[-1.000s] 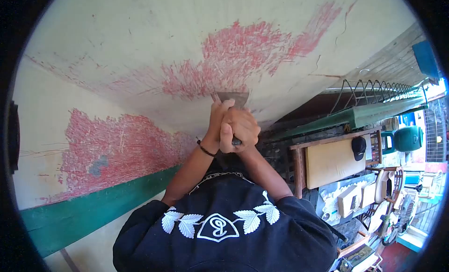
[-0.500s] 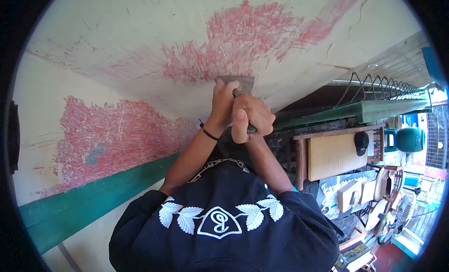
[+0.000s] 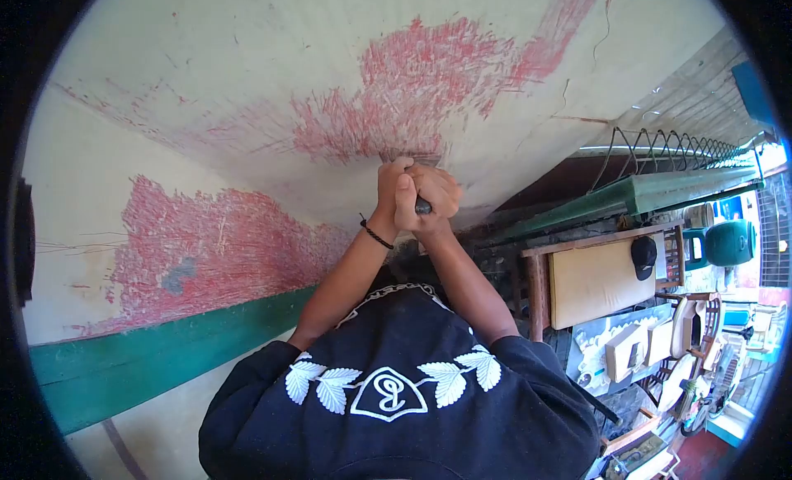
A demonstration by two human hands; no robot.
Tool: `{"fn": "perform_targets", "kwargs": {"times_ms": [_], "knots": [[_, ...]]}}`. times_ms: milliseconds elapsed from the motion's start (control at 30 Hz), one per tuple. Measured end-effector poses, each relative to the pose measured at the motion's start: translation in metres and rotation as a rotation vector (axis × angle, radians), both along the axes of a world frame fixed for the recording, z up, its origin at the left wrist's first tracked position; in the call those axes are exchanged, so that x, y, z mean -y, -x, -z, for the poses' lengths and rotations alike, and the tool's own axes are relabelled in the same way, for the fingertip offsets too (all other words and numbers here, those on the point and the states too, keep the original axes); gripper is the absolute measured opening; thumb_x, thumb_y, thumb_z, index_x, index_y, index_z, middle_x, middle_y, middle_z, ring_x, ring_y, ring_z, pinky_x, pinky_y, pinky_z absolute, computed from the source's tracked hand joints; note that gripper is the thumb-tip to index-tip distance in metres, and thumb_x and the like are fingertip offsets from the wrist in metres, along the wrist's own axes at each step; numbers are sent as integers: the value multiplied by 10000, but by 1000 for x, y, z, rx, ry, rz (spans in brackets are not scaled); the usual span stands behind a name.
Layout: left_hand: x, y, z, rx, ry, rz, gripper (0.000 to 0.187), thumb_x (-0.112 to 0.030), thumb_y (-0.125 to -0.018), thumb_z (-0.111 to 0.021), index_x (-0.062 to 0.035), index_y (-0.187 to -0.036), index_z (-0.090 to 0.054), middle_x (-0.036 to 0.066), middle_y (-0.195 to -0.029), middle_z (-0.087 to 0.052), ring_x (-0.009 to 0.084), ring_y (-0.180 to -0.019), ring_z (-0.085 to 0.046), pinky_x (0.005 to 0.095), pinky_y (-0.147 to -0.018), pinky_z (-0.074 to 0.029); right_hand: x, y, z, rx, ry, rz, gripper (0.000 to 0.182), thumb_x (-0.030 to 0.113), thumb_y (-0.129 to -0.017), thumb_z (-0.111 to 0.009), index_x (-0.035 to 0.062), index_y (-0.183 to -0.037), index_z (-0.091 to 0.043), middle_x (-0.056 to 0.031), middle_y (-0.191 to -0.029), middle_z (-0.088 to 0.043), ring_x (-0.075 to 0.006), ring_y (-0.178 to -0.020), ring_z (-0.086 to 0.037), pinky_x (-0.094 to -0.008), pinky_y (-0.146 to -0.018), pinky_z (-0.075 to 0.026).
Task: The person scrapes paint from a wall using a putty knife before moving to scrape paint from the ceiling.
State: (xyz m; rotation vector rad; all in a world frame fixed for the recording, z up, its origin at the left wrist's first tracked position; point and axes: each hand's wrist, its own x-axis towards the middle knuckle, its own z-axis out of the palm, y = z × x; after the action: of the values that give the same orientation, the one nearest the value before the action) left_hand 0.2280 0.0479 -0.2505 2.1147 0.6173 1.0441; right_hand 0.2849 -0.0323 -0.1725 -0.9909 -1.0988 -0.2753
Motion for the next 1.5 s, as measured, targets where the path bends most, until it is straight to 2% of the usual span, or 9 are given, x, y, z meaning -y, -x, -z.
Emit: {"fn": "perform_targets", "kwargs": {"times_ms": [367,433,533,700,833,1000,1067,1433,1500], "knots": [[3,12,0,-246,7,21,277,-247,-842,-675,-12,-988,-657,205,-943,-685,380,-927,-636,477,-812,-483,1,13,-4,57,67,187,172,30,-842,-629,-65,-702,-658,-187,-723,-727,-293,-642,-736,-354,-645,-580],[6,4,-29,82,839,29,343,-269,-806,-710,-17,-1032,-656,207,-939,-680,400,-920,-630,514,-828,-465,4,10,-20,28,34,87,189,45,-851,-607,-67,-709,-662,-174,-678,-699,-276,-604,-712,-345,-617,-565],[7,6,-1,-163,113,-86,384,-283,-797,-723,-6,-1054,-657,218,-953,-673,416,-965,-616,505,-849,-462,-4,8,1,24,-41,73,224,47,-856,-581,-66,-667,-624,-165,-631,-659,-251,-536,-659,-335,-553,-532],[3,0,-11,-55,416,-5,291,-249,-808,-705,-8,-968,-678,193,-825,-675,400,-871,-642,484,-802,-481,-4,6,-9,-6,-20,54,240,46,-862,-582,-47,-642,-603,-153,-615,-649,-254,-522,-651,-334,-537,-530],[-1,-7,44,15,-129,-69,233,-173,-806,-689,-20,-678,-569,138,-582,-535,219,-535,-534,379,-562,-426,-6,3,25,52,38,129,266,46,-868,-583,-39,-617,-588,-147,-606,-643,-246,-520,-646,-326,-538,-531],[14,-3,-23,106,585,-37,207,-166,-809,-686,-18,-705,-584,167,-627,-576,254,-565,-578,397,-559,-427,2,-2,-13,-39,-92,-89,201,6,-849,-572,-41,-653,-574,-161,-623,-646,-274,-515,-643,-329,-543,-529],[9,-3,-3,-30,39,-64,170,-142,-858,-638,-35,-732,-599,123,-672,-620,245,-624,-629,403,-575,-460,-1,-2,-1,13,15,20,192,-1,-839,-580,-45,-652,-576,-161,-626,-649,-266,-522,-650,-330,-546,-529],[14,17,3,50,519,153,272,-282,-943,-586,-46,-973,-718,123,-848,-732,316,-805,-650,437,-766,-505,15,-5,5,6,49,-63,156,-47,-785,-607,5,-643,-566,-139,-656,-638,-273,-552,-653,-335,-565,-525],[6,4,-12,161,1233,65,281,-264,-960,-551,-48,-977,-730,112,-863,-732,284,-838,-649,429,-810,-505,4,-11,-3,0,19,-79,162,-54,-776,-608,8,-634,-560,-134,-652,-636,-267,-547,-650,-340,-563,-525]]}}
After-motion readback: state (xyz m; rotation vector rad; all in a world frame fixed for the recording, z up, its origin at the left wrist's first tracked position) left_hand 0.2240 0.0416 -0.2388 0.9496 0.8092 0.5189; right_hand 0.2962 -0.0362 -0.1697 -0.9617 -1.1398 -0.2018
